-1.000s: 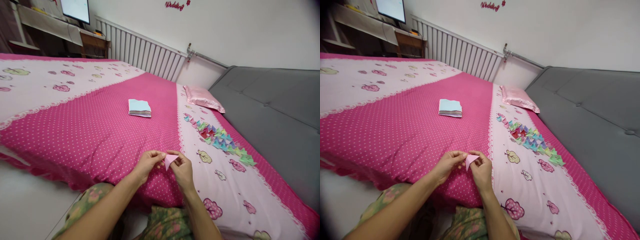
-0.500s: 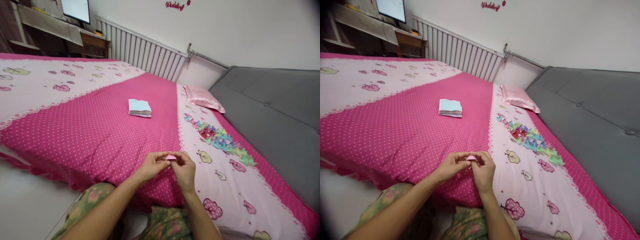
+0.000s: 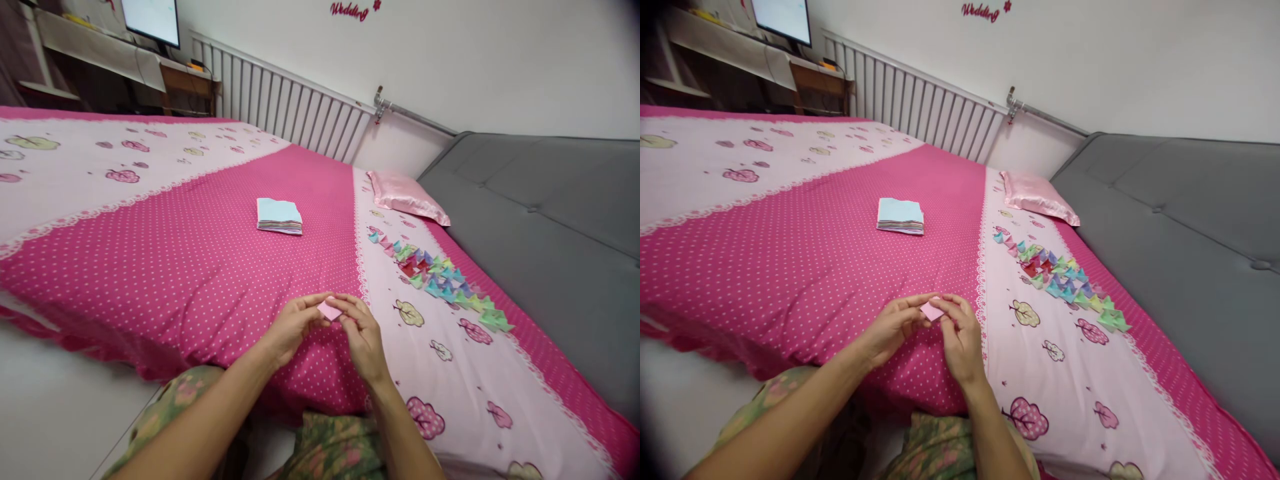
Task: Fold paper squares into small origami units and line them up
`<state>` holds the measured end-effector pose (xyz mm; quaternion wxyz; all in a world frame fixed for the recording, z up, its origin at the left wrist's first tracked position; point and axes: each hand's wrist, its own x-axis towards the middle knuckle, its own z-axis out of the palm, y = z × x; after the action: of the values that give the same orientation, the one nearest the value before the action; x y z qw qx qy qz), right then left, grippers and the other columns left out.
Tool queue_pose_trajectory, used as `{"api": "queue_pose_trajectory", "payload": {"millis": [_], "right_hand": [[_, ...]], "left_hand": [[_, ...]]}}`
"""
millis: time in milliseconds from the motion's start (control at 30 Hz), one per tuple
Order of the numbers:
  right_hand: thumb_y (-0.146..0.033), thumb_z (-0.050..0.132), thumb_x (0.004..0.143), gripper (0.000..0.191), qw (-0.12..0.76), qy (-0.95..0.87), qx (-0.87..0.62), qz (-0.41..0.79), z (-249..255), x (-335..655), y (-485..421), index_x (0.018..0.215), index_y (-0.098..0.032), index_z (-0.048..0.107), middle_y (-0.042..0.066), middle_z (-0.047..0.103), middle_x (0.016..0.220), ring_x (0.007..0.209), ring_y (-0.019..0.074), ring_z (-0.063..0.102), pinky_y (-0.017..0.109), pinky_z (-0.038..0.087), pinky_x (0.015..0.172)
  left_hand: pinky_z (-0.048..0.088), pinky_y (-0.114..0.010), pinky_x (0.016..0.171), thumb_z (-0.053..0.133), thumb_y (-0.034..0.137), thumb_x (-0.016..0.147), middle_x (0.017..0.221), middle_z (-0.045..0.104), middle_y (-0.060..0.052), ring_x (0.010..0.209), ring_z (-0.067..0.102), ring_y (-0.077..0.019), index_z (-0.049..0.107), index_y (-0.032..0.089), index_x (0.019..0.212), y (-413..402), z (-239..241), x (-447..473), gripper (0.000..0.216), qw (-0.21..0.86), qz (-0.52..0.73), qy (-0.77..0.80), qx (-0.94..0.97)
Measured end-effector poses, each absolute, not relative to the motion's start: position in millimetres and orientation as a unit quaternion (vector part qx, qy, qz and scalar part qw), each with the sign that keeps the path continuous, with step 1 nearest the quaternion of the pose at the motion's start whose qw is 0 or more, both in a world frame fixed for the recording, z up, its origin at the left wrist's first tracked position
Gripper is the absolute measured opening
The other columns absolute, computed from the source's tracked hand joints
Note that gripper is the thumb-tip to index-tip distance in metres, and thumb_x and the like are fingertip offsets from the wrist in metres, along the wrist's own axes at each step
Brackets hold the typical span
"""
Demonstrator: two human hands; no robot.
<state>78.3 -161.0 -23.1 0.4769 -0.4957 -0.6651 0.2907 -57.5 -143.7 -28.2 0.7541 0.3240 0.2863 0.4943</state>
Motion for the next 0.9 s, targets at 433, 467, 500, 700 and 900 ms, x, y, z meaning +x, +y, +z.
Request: {"api": "queue_pose_trajectory", "payload": {"millis": [433, 467, 500, 700, 900], "right_hand": [[-0.023, 0.056, 0.075, 0.027, 0.502, -0.647, -0.504, 0.274, -22, 75, -164, 0.102, -0.022, 0.063, 0.008, 0.057, 0.107, 0.094, 0.0201, 0.055, 0.033, 0.047, 0.076], [-0.025, 0.059, 0.074, 0.029, 0.512, -0.629, -0.514, 0.280, -23, 76, -163, 0.102, -0.021, 0.062, 0.008, 0.059, 0.102, 0.087, 0.0191, 0.056, 0.032, 0.048, 0.071], [-0.027, 0.060, 0.073, 0.031, 0.515, -0.614, -0.524, 0.289, -24, 76, -163, 0.103, -0.020, 0.061, 0.008, 0.061, 0.096, 0.081, 0.0180, 0.057, 0.030, 0.048, 0.068], [-0.035, 0.061, 0.072, 0.020, 0.487, -0.616, -0.533, 0.315, -24, 79, -161, 0.078, -0.017, 0.067, 0.004, 0.062, 0.076, 0.070, 0.0161, 0.057, 0.028, 0.045, 0.064], [-0.035, 0.066, 0.067, 0.021, 0.539, -0.517, -0.529, 0.404, -28, 81, -159, 0.074, -0.015, 0.067, 0.003, 0.066, 0.070, 0.067, 0.0155, 0.058, 0.028, 0.045, 0.065]], "left_hand": [[0.043, -0.024, 0.063, 0.075, 0.020, 0.057, 0.066, 0.064, -0.003, 0.062, 0.058, -0.0117, 0.053, 0.011, 0.112, -145, -28, -54, 0.060, 0.689, 0.507, 0.331, 0.399], [0.041, -0.022, 0.059, 0.074, 0.021, 0.058, 0.058, 0.060, 0.001, 0.057, 0.055, -0.0101, 0.051, 0.010, 0.114, -145, -28, -54, 0.062, 0.679, 0.506, 0.336, 0.411], [0.039, -0.020, 0.055, 0.073, 0.022, 0.059, 0.053, 0.056, 0.004, 0.052, 0.052, -0.0083, 0.049, 0.010, 0.115, -145, -29, -53, 0.062, 0.670, 0.504, 0.340, 0.426], [0.033, -0.019, 0.050, 0.067, 0.028, 0.067, 0.051, 0.047, 0.007, 0.047, 0.043, -0.0061, 0.045, 0.013, 0.119, -147, -34, -52, 0.059, 0.639, 0.484, 0.333, 0.496], [0.038, -0.021, 0.053, 0.062, 0.030, 0.070, 0.062, 0.059, -0.002, 0.055, 0.052, -0.0100, 0.062, 0.011, 0.080, -144, -41, -51, 0.021, 0.570, 0.458, 0.383, 0.565]]}}
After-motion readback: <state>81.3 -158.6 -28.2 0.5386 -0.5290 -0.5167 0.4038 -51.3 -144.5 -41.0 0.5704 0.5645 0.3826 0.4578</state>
